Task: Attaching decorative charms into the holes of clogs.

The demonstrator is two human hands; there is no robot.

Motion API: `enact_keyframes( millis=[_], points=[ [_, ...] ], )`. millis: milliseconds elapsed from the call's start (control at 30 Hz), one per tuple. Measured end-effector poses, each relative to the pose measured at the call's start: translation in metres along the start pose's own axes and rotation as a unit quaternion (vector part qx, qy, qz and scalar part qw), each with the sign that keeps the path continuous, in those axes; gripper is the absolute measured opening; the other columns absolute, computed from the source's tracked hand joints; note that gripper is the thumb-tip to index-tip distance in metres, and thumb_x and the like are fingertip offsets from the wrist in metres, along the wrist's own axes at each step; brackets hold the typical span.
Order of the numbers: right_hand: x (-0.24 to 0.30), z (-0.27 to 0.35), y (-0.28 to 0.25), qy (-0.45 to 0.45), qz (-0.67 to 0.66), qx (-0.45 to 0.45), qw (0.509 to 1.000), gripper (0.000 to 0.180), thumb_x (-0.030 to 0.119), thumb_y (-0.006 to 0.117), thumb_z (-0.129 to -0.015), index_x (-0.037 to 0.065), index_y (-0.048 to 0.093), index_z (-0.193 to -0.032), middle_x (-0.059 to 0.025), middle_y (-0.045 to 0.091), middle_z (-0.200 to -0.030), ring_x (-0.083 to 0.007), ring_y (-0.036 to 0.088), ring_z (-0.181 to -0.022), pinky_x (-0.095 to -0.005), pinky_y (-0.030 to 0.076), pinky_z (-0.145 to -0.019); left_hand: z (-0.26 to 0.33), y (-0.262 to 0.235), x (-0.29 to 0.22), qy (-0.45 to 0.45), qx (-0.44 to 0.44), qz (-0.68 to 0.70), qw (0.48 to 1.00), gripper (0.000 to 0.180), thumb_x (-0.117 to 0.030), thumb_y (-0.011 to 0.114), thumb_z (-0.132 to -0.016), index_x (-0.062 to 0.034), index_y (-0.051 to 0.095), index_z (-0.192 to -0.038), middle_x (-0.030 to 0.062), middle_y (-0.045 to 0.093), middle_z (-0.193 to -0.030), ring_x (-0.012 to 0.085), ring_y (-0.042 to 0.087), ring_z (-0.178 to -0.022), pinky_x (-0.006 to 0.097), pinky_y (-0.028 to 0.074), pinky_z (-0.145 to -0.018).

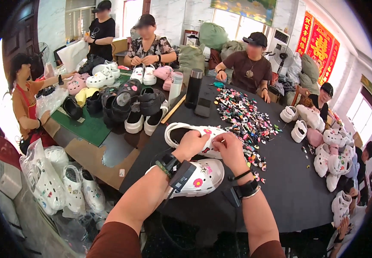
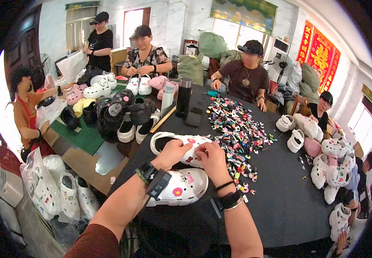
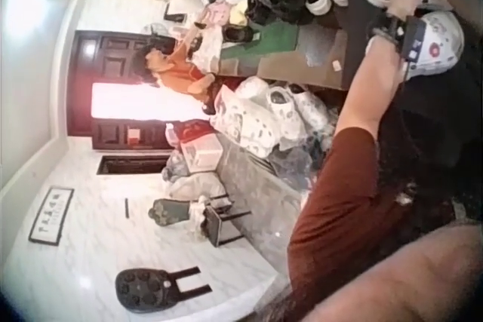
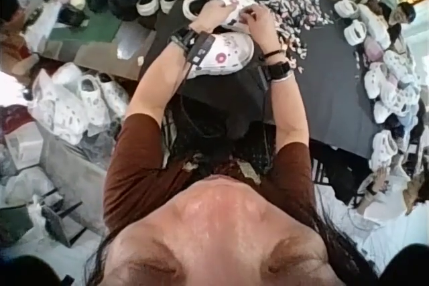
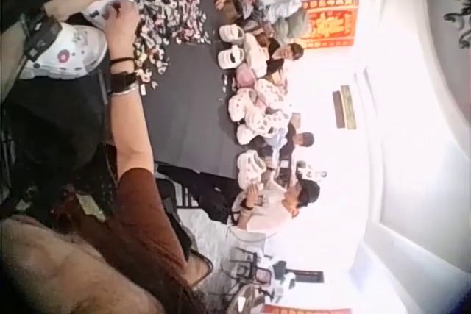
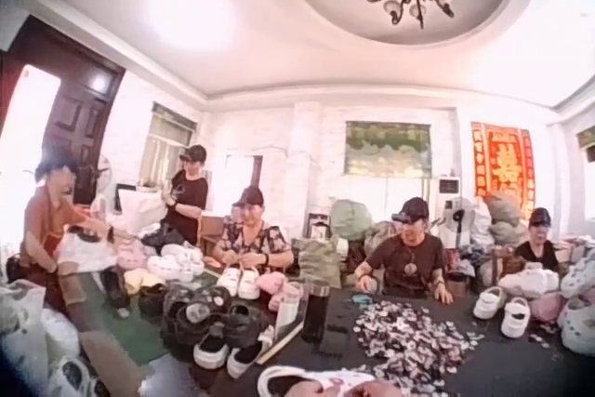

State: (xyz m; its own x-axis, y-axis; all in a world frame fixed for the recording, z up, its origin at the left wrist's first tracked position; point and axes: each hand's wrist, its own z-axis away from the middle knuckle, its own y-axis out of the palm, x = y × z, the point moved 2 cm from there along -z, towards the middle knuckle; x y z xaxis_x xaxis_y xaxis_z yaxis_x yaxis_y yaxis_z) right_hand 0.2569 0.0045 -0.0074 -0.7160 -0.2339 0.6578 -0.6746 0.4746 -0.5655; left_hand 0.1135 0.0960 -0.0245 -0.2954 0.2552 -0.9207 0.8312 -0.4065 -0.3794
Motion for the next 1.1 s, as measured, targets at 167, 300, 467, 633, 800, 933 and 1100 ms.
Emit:
enact_keyframes(
  millis=[167, 300, 467, 633, 800, 933, 1100],
  points=[
    [-0.004, -0.011, -0.013, 0.054, 0.000, 0.042, 0.998, 0.013, 0.012, 0.073, -0.078, 0.002, 0.074, -0.086, -0.0132, 0.071, -0.079, -0.0226, 0.066, -0.066, -0.0338, 0.051, -0.063, -0.001, 0.003, 0.003, -0.006, 0.007, 0.033, 0.999, 0.040, -0.030, 0.065, -0.089, 0.0101, 0.068, -0.095, 0.0172, 0.069, -0.085, 0.0174, 0.064, -0.076, 0.034, 0.049, -0.070],
    [-0.007, -0.017, -0.013, 0.092, 0.004, 0.063, 0.994, 0.015, 0.015, 0.074, -0.077, 0.002, 0.074, -0.085, -0.0119, 0.070, -0.076, -0.0215, 0.066, -0.068, -0.0326, 0.051, -0.063, -0.002, 0.003, 0.004, -0.002, -0.006, 0.018, 1.000, 0.046, -0.036, 0.061, -0.085, 0.0098, 0.068, -0.090, 0.0280, 0.067, -0.088, 0.0374, 0.067, -0.085, 0.043, 0.050, -0.078],
    [-0.014, -0.015, -0.009, 0.125, 0.015, 0.043, 0.991, 0.016, 0.017, 0.078, -0.072, 0.005, 0.076, -0.082, -0.0132, 0.066, -0.091, -0.0250, 0.063, -0.082, -0.0350, 0.051, -0.075, -0.005, 0.004, 0.008, 0.001, -0.003, -0.017, 1.000, 0.049, -0.039, 0.059, -0.086, 0.0099, 0.068, -0.088, 0.0292, 0.066, -0.087, 0.0396, 0.066, -0.084, 0.044, 0.050, -0.077],
    [-0.020, -0.012, -0.005, 0.042, 0.020, -0.007, 0.999, 0.016, 0.019, 0.080, -0.069, 0.007, 0.076, -0.079, -0.0174, 0.064, -0.107, -0.0313, 0.061, -0.099, -0.0410, 0.047, -0.085, -0.008, 0.005, 0.013, 0.011, -0.003, -0.020, 1.000, 0.050, -0.038, 0.059, -0.085, 0.0103, 0.068, -0.088, 0.0293, 0.066, -0.087, 0.0404, 0.066, -0.083, 0.045, 0.050, -0.077],
    [-0.030, -0.011, 0.001, 0.047, 0.037, -0.006, 0.998, 0.016, 0.022, 0.080, -0.070, 0.010, 0.076, -0.080, -0.0169, 0.061, -0.118, -0.0326, 0.052, -0.116, -0.0442, 0.038, -0.098, -0.008, 0.008, 0.016, -0.005, 0.001, 0.001, 1.000, 0.047, -0.037, 0.059, -0.085, 0.0080, 0.069, -0.092, 0.0280, 0.067, -0.091, 0.0396, 0.067, -0.088, 0.044, 0.050, -0.080],
    [-0.031, -0.013, 0.003, 0.078, 0.036, 0.000, 0.996, 0.017, 0.022, 0.081, -0.069, 0.010, 0.075, -0.079, -0.0182, 0.058, -0.125, -0.0370, 0.049, -0.118, -0.0467, 0.036, -0.102, -0.004, 0.006, 0.010, -0.001, -0.004, -0.003, 1.000, 0.043, -0.033, 0.061, -0.087, 0.0085, 0.068, -0.096, 0.0239, 0.069, -0.092, 0.0304, 0.067, -0.085, 0.040, 0.051, -0.076],
    [-0.031, -0.016, -0.001, 0.087, 0.036, 0.025, 0.995, 0.016, 0.019, 0.082, -0.070, 0.011, 0.074, -0.082, -0.0191, 0.055, -0.131, -0.0375, 0.046, -0.123, -0.0482, 0.033, -0.105, 0.000, 0.003, 0.002, -0.002, 0.009, -0.037, 0.999, 0.043, -0.034, 0.062, -0.090, 0.0086, 0.067, -0.098, 0.0240, 0.069, -0.093, 0.0288, 0.068, -0.085, 0.039, 0.050, -0.076]
  ],
)
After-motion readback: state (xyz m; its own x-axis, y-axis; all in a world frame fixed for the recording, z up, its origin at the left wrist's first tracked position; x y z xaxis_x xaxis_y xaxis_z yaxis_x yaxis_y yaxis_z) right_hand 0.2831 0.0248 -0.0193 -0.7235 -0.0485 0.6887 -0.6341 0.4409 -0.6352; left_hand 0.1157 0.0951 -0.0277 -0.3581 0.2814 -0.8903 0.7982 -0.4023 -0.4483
